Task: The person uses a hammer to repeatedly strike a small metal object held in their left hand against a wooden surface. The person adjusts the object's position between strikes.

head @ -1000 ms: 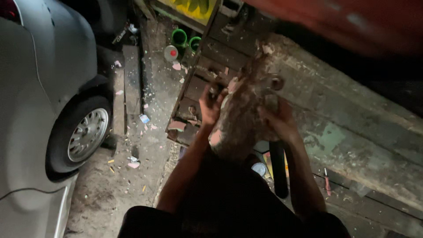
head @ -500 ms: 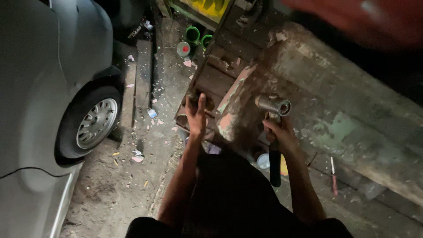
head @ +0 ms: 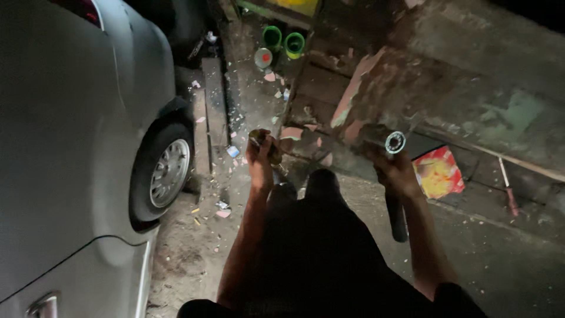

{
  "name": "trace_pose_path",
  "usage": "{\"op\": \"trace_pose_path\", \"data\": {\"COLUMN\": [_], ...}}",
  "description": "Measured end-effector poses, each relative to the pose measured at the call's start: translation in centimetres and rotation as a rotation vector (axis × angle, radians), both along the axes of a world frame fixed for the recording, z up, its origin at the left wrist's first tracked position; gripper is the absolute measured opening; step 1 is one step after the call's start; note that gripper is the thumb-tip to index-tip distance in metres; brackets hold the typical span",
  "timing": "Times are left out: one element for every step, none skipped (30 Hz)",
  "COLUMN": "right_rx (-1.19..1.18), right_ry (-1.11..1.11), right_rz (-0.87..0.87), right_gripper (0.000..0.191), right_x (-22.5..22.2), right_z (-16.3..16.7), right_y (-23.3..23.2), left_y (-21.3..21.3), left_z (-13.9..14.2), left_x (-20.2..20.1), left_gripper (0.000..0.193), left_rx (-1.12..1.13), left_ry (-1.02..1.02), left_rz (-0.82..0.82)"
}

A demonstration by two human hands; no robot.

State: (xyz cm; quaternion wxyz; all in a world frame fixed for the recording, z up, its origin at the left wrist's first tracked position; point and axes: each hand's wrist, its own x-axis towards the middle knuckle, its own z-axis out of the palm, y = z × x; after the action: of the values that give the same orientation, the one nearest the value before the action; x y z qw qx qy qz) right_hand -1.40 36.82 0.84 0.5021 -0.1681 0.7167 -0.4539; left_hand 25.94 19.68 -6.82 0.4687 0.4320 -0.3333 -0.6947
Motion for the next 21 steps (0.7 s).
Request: {"op": "trace_pose_path", "data": {"right_rx": [-0.035, -0.072, -0.074, -0.076, -0.081, -0.072, -0.062, -0.056, -0.066, -0.076, -0.088, -0.069, -0.052, -0.031, -0.039, -0.049, -0.063, -0.11, -0.153, -0.188, -0.155], "right_ry": [-0.029, -0.054, -0.07, -0.087, -0.103, -0.099, -0.095, -0.089, -0.066, -0.044, -0.02, -0.023, -0.025, -0.027, 0.012, 0.052, 0.093, 0.095, 0.095, 0.089, 0.1], "right_rz": [-0.039, -0.075, -0.107, -0.14, -0.176, -0.193, -0.21, -0.227, -0.213, -0.198, -0.183, -0.198, -0.215, -0.235, -0.213, -0.192, -0.172, -0.189, -0.206, -0.224, -0.223], "right_gripper": [0.023, 0.022, 0.022, 0.021, 0.021, 0.022, 0.024, 0.025, 0.024, 0.023, 0.022, 0.023, 0.023, 0.024, 0.023, 0.021, 0.019, 0.022, 0.025, 0.029, 0.024], "right_x": [0.6, 1.1, 1.6, 2.1, 2.5, 2.9, 3.2, 3.3, 3.5, 3.5, 3.5, 3.5, 3.5, 3.4, 3.3, 3.1, 2.9, 2.6, 2.3, 2.1, 1.9], "right_z": [-0.1, -0.3, -0.4, -0.6, -0.8, -0.8, -0.8, -0.8, -0.7, -0.5, -0.4, -0.4, -0.4, -0.4, -0.5, -0.6, -0.8, -1.2, -1.5, -1.8, -2.1], "right_y": [-0.2, -0.4, -0.6, -0.9, -1.2, -1.5, -1.8, -2.3, -2.9, -3.5, -4.1, -4.8, -5.6, -6.2, -6.8, -7.3, -7.8, -8.3, -8.8, -9.1, -9.3], "left_y": [-0.3, -0.6, -0.9, -1.2, -1.6, -2.0, -2.4, -2.8, -3.3, -3.7, -4.1, -4.6, -5.2, -5.7, -6.3, -6.8, -7.4, -8.1, -8.8, -9.3, -9.9], "left_z": [0.3, 0.6, 0.8, 1.0, 1.2, 1.5, 1.7, 1.9, 2.2, 2.5, 2.7, 2.9, 3.1, 3.2, 3.2, 3.2, 3.1, 3.0, 2.9, 2.9, 2.9], "left_x": [0.7, 1.2, 1.5, 1.7, 1.7, 1.6, 1.4, 1.0, 0.7, 0.3, -0.1, -0.5, -0.9, -1.4, -1.9, -2.5, -3.1, -3.8, -4.7, -5.4, -6.1], "left_gripper": [0.014, 0.014, 0.013, 0.013, 0.012, 0.011, 0.012, 0.012, 0.013, 0.013, 0.013, 0.013, 0.012, 0.011, 0.011, 0.011, 0.012, 0.013, 0.011, 0.01, 0.008], "left_rx": [-0.004, -0.009, -0.012, -0.001, 0.006, 0.017, 0.017, 0.013, 0.008, 0.012, 0.013, 0.012, 0.001, -0.008, -0.012, 0.018, 0.044, 0.068, 0.009, -0.043, -0.097], "left_ry": [0.013, 0.03, 0.044, 0.109, 0.175, 0.239, 0.248, 0.259, 0.268, 0.252, 0.239, 0.227, 0.159, 0.089, 0.019, 0.097, 0.176, 0.258, 0.253, 0.242, 0.232], "left_rz": [0.004, 0.01, 0.017, 0.02, 0.02, 0.019, 0.017, 0.015, 0.015, 0.013, 0.011, 0.006, -0.019, -0.045, -0.072, -0.093, -0.115, -0.137, -0.158, -0.178, -0.198]}}
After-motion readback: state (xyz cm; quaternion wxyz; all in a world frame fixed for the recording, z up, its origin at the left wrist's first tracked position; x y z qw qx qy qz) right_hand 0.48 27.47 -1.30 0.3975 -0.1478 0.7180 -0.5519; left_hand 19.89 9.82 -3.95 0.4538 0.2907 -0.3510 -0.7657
